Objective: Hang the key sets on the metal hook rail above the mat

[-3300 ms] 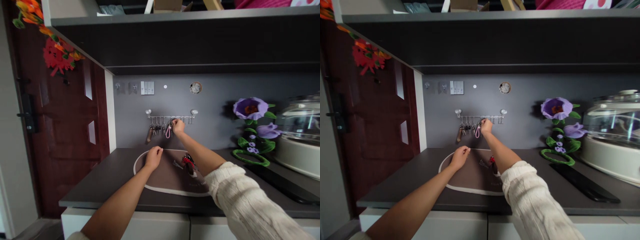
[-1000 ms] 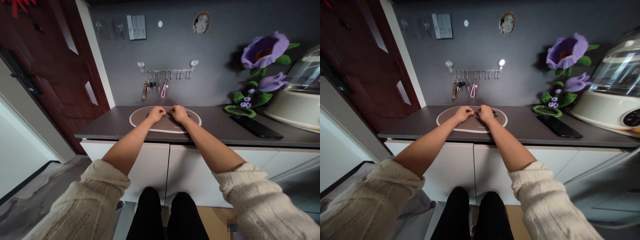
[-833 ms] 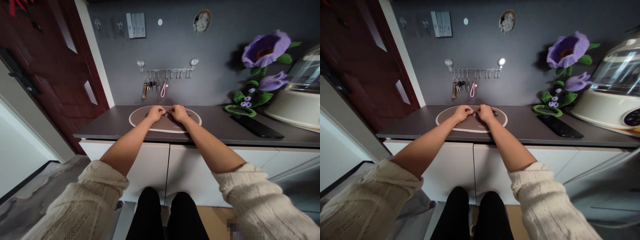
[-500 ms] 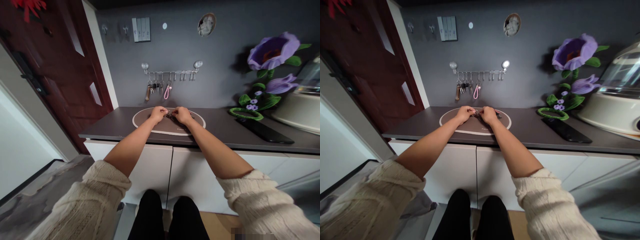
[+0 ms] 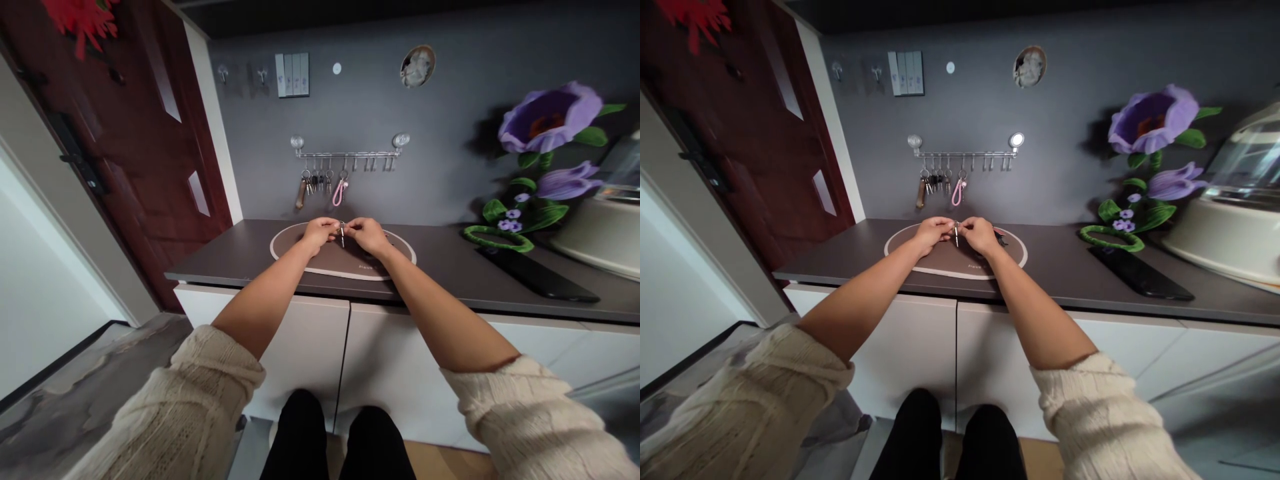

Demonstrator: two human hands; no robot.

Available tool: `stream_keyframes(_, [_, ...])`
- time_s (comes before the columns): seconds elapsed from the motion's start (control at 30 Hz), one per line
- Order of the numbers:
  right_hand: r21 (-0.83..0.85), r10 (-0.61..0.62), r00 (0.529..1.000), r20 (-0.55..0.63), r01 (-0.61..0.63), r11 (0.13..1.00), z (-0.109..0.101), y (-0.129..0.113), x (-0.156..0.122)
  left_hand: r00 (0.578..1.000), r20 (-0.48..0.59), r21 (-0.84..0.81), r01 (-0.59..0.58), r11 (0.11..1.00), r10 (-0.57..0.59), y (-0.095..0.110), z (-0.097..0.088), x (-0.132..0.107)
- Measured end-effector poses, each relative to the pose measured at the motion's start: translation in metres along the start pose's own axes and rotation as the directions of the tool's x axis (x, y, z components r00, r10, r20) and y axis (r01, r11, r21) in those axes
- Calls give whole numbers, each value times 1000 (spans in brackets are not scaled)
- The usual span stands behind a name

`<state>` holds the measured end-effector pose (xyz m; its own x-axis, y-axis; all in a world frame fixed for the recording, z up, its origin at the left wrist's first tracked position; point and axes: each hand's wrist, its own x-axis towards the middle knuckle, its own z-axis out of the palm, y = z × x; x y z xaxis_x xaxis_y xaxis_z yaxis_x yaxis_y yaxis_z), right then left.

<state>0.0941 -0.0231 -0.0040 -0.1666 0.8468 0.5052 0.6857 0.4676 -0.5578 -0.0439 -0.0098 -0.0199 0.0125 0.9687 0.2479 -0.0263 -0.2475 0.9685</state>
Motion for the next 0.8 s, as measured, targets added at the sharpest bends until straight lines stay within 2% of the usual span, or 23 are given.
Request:
stream_keyframes(0.2, [138,-5,1000,-20,8,990,3,5,4,999,38,-132,28,991,-23,2,1,-2])
stream_keyframes(0.47, [315,9,1000,-21,-2,949,2,6,3,998,61,-146,4,989,5,0,2,-3])
stream_keyframes(0.73, [338,-42,995,-93,71,938,3,15,7,997,62,-135,-46,990,55,-1,7,-5])
stream_keyframes(0.8, [331,-49,993,-110,83,940,2,14,7,997,34,-127,-68,990,73,-1,7,-6])
